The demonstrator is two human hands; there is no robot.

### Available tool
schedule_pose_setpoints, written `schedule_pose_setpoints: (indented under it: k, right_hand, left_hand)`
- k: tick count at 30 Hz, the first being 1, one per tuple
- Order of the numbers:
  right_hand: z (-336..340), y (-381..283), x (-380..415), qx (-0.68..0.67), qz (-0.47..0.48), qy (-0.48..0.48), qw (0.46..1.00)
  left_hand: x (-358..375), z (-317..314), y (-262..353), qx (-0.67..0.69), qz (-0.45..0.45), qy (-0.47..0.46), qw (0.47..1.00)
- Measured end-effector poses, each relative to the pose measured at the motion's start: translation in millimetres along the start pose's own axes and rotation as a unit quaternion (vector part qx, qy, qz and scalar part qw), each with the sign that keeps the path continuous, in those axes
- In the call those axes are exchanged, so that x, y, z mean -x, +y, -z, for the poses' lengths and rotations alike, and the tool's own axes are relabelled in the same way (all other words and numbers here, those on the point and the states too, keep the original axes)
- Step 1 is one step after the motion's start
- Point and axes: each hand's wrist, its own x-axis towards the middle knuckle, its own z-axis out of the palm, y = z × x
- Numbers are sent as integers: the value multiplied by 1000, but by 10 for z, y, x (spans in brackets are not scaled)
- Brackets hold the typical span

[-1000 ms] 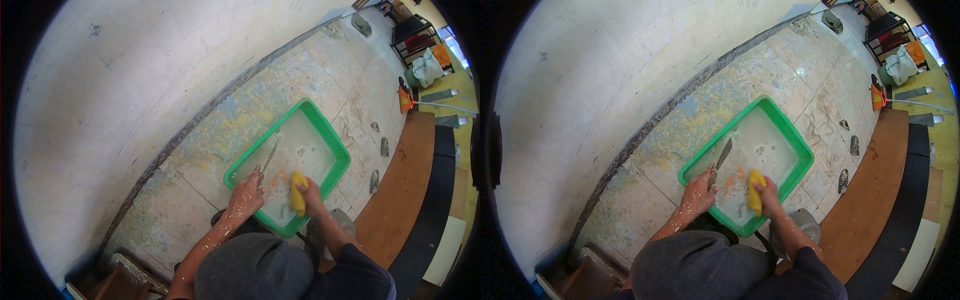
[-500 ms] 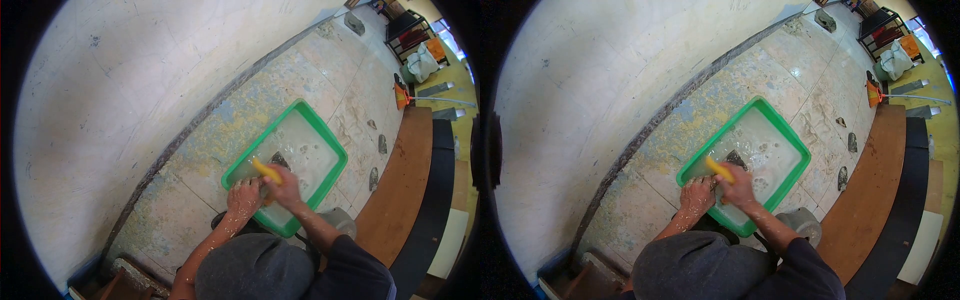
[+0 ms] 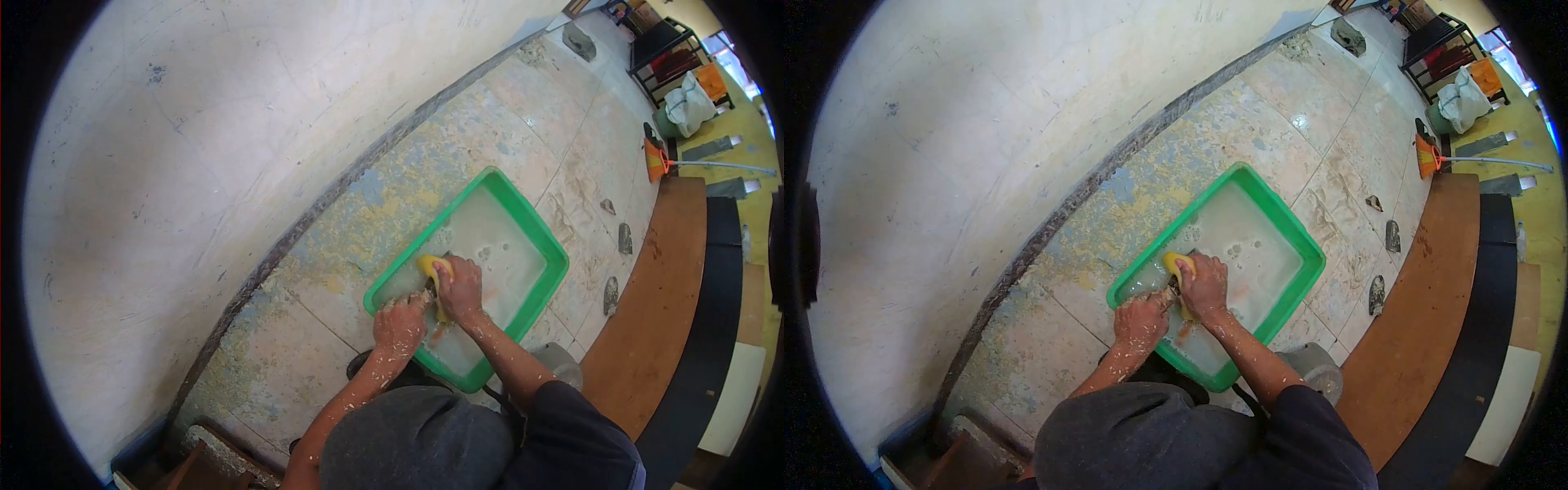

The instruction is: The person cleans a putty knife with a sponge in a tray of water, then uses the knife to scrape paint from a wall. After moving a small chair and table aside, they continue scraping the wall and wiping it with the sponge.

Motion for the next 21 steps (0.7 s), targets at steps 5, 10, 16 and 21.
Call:
schedule_pose_setpoints:
  k: [5, 10, 16, 21]
  right_hand:
    - [105, 97, -123, 66, -72, -42, 994]
    - [195, 604, -257, 82, -162, -27, 983]
    - [947, 899, -50, -547, -410, -75, 726]
    - [1121, 555, -121, -565, -311, -49, 763]
  left_hand:
    - [10, -7, 16, -48, -11, 14, 999]
    - [23, -5, -2, -23, -23, 36, 999]
    - [-12, 143, 0, 41, -7, -9, 999]
    - [-56, 162, 42, 18, -1, -35, 999]
